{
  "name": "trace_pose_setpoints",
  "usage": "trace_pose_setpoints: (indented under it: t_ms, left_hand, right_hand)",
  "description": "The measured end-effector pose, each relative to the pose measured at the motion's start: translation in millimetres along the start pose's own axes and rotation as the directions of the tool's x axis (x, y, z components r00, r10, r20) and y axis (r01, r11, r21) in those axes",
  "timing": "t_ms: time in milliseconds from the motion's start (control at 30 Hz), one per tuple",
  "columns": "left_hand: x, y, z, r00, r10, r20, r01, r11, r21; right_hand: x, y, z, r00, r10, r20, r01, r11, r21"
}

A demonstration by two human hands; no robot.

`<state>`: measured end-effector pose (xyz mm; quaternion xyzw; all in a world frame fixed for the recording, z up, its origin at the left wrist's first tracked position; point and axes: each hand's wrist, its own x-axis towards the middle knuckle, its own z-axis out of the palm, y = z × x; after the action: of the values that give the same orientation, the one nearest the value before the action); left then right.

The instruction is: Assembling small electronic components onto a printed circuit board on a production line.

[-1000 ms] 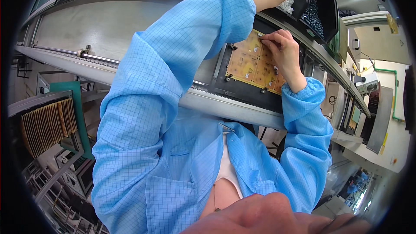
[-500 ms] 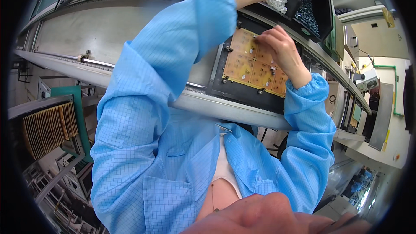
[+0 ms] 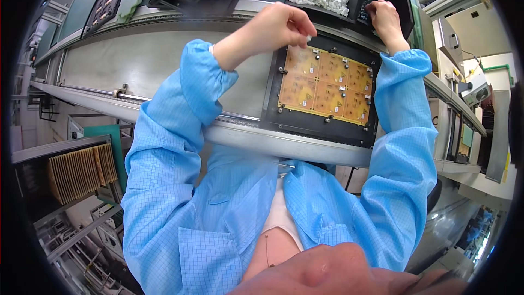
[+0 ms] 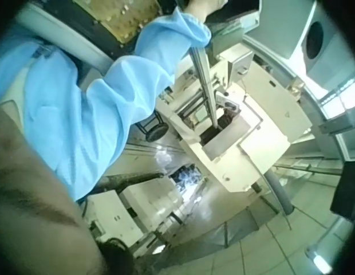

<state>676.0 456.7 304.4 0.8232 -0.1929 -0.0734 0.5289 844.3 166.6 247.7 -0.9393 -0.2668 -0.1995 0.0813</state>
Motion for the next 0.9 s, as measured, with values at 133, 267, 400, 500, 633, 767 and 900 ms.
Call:
trace_pose_setpoints:
  t_ms: [133,267,400,500,633,767,900]
  left_hand:
    - [-22,3,14,0.998,-0.058,0.033,0.053,0.992,0.118]
    - [-28,10,25,0.992,-0.096,0.081,0.079,0.979,0.187]
    - [-32,3,29,0.987,-0.113,0.118,0.096,0.986,0.137]
    - [-31,3,31,0.984,-0.118,0.131,0.109,0.991,0.076]
    - [-26,17,33,0.986,-0.081,0.144,0.071,0.995,0.068]
    - [-37,28,33,0.998,-0.067,0.017,0.065,0.994,0.082]
    - [-38,28,37,0.998,0.057,-0.039,-0.051,0.99,0.132]
  right_hand:
    - [10,5,0,0.999,0.009,0.051,-0.007,1.0,-0.026]
    - [19,10,0,0.997,0.031,0.072,-0.023,0.993,-0.118]
    - [18,7,-1,0.996,0.087,-0.033,-0.088,0.995,-0.046]
    - [11,3,-10,0.967,0.095,-0.238,-0.095,0.995,0.01]
    - [-9,19,-17,0.965,0.092,-0.245,0.017,0.912,0.41]
    - [-66,-71,-76,0.98,0.075,0.187,-0.2,0.46,0.865]
    - [-118,-121,-81,0.876,-0.063,0.477,-0.458,0.195,0.867]
